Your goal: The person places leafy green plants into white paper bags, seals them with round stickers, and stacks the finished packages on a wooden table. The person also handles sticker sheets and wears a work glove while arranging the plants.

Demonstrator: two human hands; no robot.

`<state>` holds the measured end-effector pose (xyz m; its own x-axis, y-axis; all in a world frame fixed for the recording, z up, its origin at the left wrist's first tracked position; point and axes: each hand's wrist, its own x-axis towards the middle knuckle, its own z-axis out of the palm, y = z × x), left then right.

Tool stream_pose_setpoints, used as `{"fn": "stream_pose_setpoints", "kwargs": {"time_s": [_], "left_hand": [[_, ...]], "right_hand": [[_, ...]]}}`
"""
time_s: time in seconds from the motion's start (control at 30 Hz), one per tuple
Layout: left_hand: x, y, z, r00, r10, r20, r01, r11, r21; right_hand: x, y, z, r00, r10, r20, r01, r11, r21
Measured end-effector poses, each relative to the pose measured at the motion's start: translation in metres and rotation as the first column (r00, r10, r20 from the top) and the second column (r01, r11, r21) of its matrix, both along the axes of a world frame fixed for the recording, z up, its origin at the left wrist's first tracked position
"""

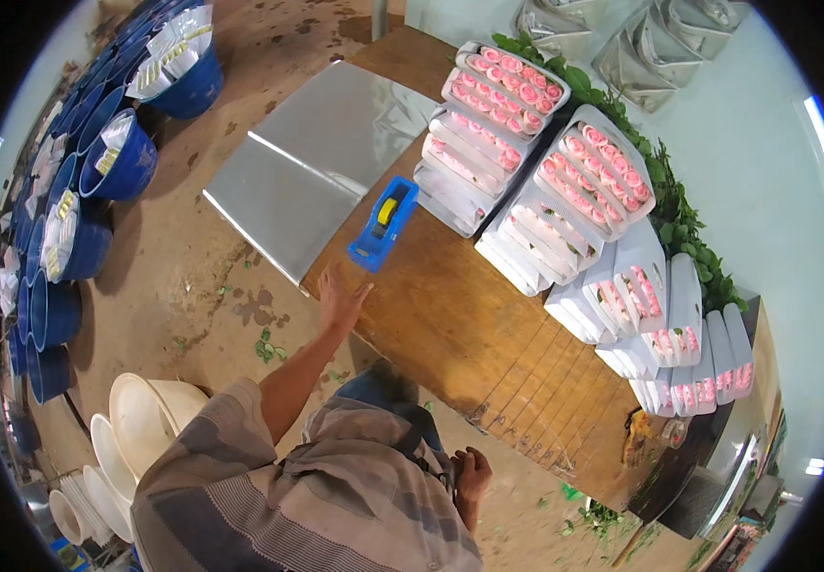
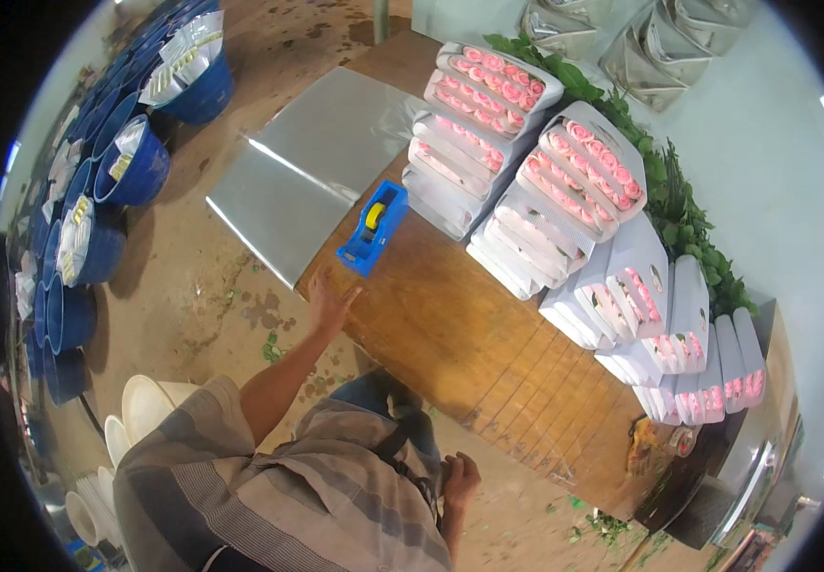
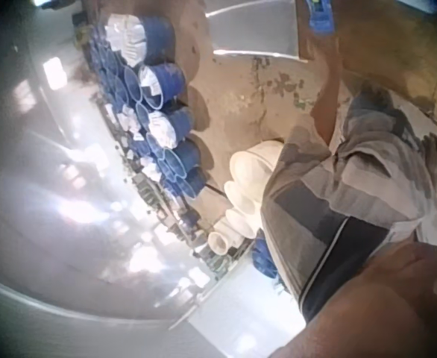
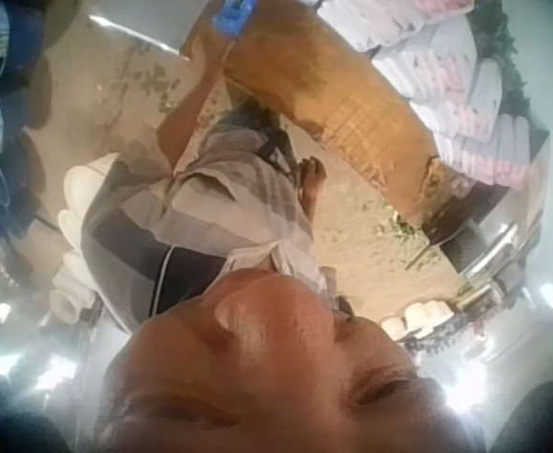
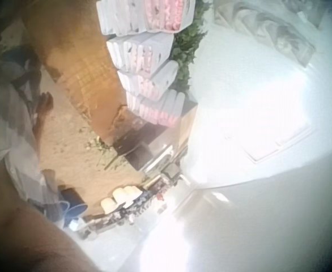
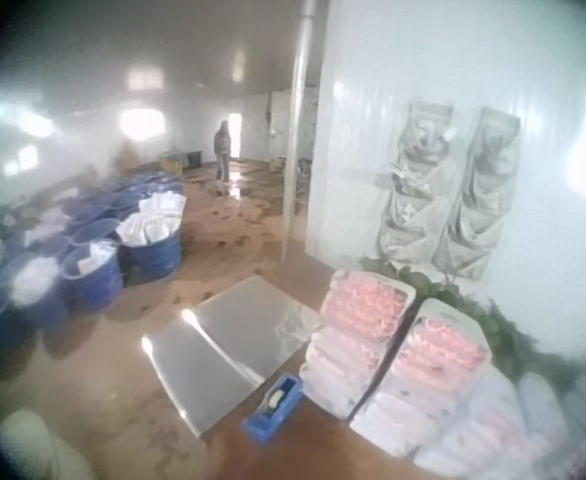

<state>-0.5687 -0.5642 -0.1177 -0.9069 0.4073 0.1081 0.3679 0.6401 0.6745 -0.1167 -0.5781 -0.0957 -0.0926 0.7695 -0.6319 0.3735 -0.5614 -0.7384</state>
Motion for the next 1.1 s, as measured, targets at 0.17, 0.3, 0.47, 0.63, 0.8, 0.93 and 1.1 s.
{"fn": "stream_pose_setpoints", "kwargs": {"time_s": [0.17,0.3,0.47,0.63,0.8,0.93,1.1], "left_hand": [[-0.023,0.033,-0.061,0.98,-0.141,0.141,0.071,0.906,0.416],[-0.079,0.034,-0.096,0.388,-0.68,0.622,-0.741,0.171,0.649],[-0.083,0.015,-0.099,0.997,0.026,0.066,-0.038,0.981,0.189],[-0.079,0.007,-0.082,0.999,-0.024,-0.033,0.033,0.96,0.278],[-0.059,-0.029,-0.074,0.957,0.151,-0.249,-0.159,0.987,-0.009],[0.028,-0.049,-0.067,0.997,0.076,-0.033,-0.07,0.984,0.164],[0.164,-0.037,-0.037,0.995,-0.009,0.103,0.005,0.999,0.039]], "right_hand": [[-0.019,0.006,0.001,0.946,0.18,0.27,-0.192,0.981,0.018],[-0.026,0.006,0.014,0.958,0.205,0.203,-0.216,0.976,0.037],[-0.023,-0.007,0.029,0.981,0.011,0.195,-0.008,1.0,-0.018],[0.005,-0.014,0.024,0.974,-0.013,0.225,0.02,0.999,-0.029],[0.076,0.032,-0.005,0.929,-0.354,0.106,0.348,0.935,0.07],[0.165,0.113,-0.02,0.814,-0.58,-0.029,0.577,0.802,0.158],[0.304,0.287,-0.015,0.67,-0.71,-0.217,0.743,0.634,0.215]]}}
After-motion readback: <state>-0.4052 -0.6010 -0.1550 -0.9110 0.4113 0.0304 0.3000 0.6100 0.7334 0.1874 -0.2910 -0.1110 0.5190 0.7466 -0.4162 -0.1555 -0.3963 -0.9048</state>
